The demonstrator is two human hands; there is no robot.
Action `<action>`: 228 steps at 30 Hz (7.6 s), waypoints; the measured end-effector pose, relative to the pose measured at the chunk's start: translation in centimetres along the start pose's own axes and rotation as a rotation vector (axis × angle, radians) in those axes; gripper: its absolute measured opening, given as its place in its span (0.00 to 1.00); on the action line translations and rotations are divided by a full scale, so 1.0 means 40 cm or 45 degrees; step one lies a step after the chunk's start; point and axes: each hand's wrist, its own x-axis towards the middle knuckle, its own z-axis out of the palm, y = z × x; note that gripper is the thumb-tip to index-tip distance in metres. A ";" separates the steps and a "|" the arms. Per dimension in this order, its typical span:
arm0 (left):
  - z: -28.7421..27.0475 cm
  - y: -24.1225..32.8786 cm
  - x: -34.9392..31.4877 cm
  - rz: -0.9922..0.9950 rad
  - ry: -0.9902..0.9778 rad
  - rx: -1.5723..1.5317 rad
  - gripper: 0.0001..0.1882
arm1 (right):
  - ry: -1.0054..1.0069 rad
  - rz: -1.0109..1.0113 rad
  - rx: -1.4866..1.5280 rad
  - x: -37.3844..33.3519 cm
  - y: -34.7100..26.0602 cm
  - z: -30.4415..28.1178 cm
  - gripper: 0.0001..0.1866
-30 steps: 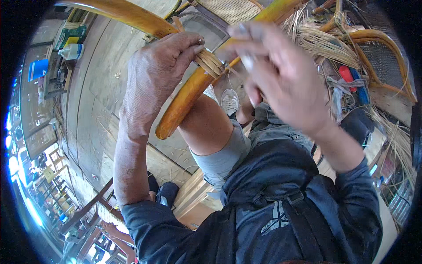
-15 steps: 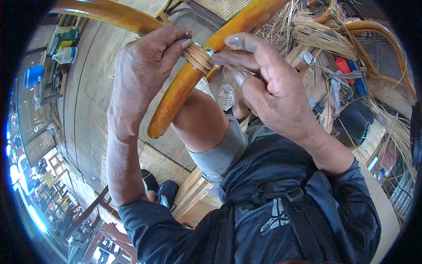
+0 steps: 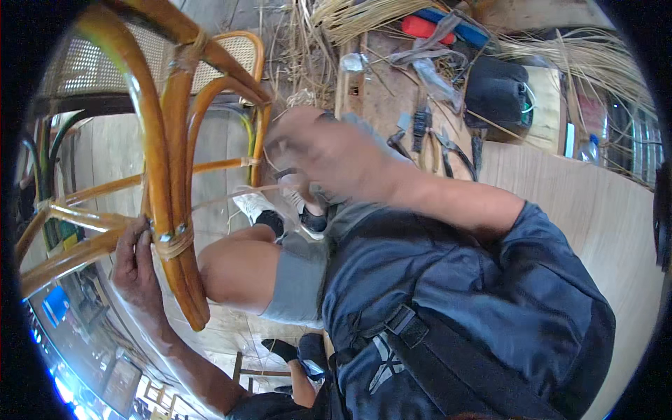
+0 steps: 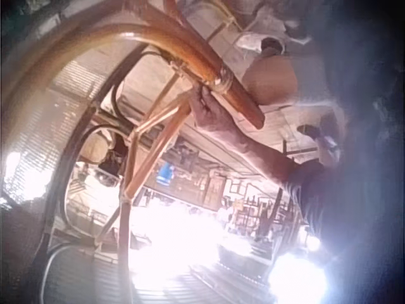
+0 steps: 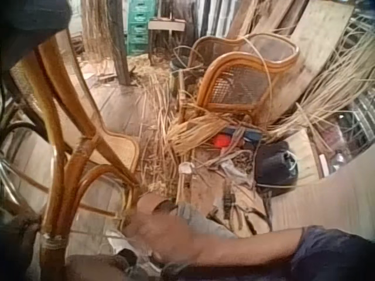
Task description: Repairing and reinforcing the joints of a rattan chair using binding materials and a hammer.
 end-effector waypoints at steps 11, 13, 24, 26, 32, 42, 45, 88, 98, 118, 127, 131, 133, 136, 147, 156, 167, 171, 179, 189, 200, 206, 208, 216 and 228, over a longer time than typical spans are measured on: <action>-0.001 0.002 0.017 -0.150 0.012 -0.123 0.12 | 0.381 1.242 -0.488 -0.641 0.434 -0.109 0.13; -0.012 0.032 0.019 -0.278 0.009 0.062 0.12 | 0.191 1.355 -0.220 -0.632 0.375 -0.071 0.14; 0.014 0.039 0.012 -0.007 0.020 -0.230 0.10 | -0.250 1.225 -0.277 -0.713 0.457 0.055 0.17; 0.006 0.029 0.002 0.001 0.052 -0.245 0.10 | -0.195 1.190 -0.149 -0.712 0.430 0.040 0.15; 0.009 0.013 0.005 -0.030 0.054 -0.259 0.12 | 0.115 1.154 0.503 -0.635 0.342 0.008 0.14; 0.016 0.025 0.001 -0.036 0.106 -0.136 0.11 | 0.075 0.707 1.057 -0.123 -0.015 -0.262 0.25; 0.024 0.036 0.001 -0.021 0.112 -0.088 0.10 | -0.482 0.704 1.046 -0.107 -0.055 -0.232 0.27; 0.014 0.022 0.009 -0.019 0.078 -0.062 0.10 | -0.494 0.402 0.794 0.086 -0.239 -0.035 0.14; 0.006 0.032 -0.004 -0.054 0.023 -0.326 0.13 | -0.370 0.578 1.034 0.066 -0.223 -0.061 0.16; 0.132 0.194 -0.084 -0.612 0.307 0.333 0.24 | -0.630 0.620 1.019 0.078 -0.204 -0.082 0.14; 0.157 0.191 -0.090 -0.618 0.571 0.260 0.25 | -0.534 0.444 0.989 0.099 -0.243 -0.058 0.12; 0.156 0.194 -0.089 -0.663 0.618 0.236 0.25 | -0.644 0.451 0.895 0.101 -0.250 -0.048 0.15; 0.156 0.192 -0.087 -0.663 0.599 0.225 0.25 | -0.651 0.473 0.882 0.106 -0.251 -0.053 0.15; 0.152 0.196 -0.089 -0.652 0.577 0.238 0.24 | -0.530 0.498 0.929 0.111 -0.273 -0.068 0.12; 0.155 0.188 -0.092 -0.609 0.597 0.251 0.23 | -0.510 0.492 0.923 0.093 -0.282 -0.052 0.11; 0.161 0.185 -0.085 -0.626 0.558 0.175 0.24 | -0.403 0.209 0.627 0.075 -0.252 -0.012 0.11; 0.156 0.181 -0.084 -0.621 0.564 0.212 0.24 | -0.525 0.275 0.558 0.082 -0.265 0.003 0.10; 0.148 0.184 -0.093 -0.636 0.545 0.229 0.23 | -0.485 0.544 0.891 0.077 -0.297 -0.025 0.11; 0.157 0.176 -0.095 -0.608 0.590 0.229 0.20 | -0.640 0.507 0.626 0.098 -0.282 -0.004 0.12; 0.158 0.171 -0.096 -0.591 0.606 0.149 0.17 | -0.649 0.483 0.663 0.109 -0.281 -0.028 0.13; 0.148 0.199 -0.086 -0.691 0.519 0.252 0.16 | -0.654 0.524 0.777 0.124 -0.256 -0.047 0.14; 0.147 0.212 -0.075 -0.851 0.470 0.120 0.24 | -0.408 0.127 0.607 0.022 -0.133 -0.120 0.14; 0.135 0.208 -0.084 -0.808 0.486 0.111 0.26 | -0.228 0.205 0.430 -0.089 -0.021 -0.132 0.19; 0.056 0.111 -0.078 -0.636 0.223 -0.243 0.19 | -0.415 1.141 -0.283 -0.654 0.297 -0.103 0.16; -0.062 0.141 0.112 0.149 0.327 0.784 0.09 | -0.277 1.541 -0.815 -0.749 0.433 -0.120 0.35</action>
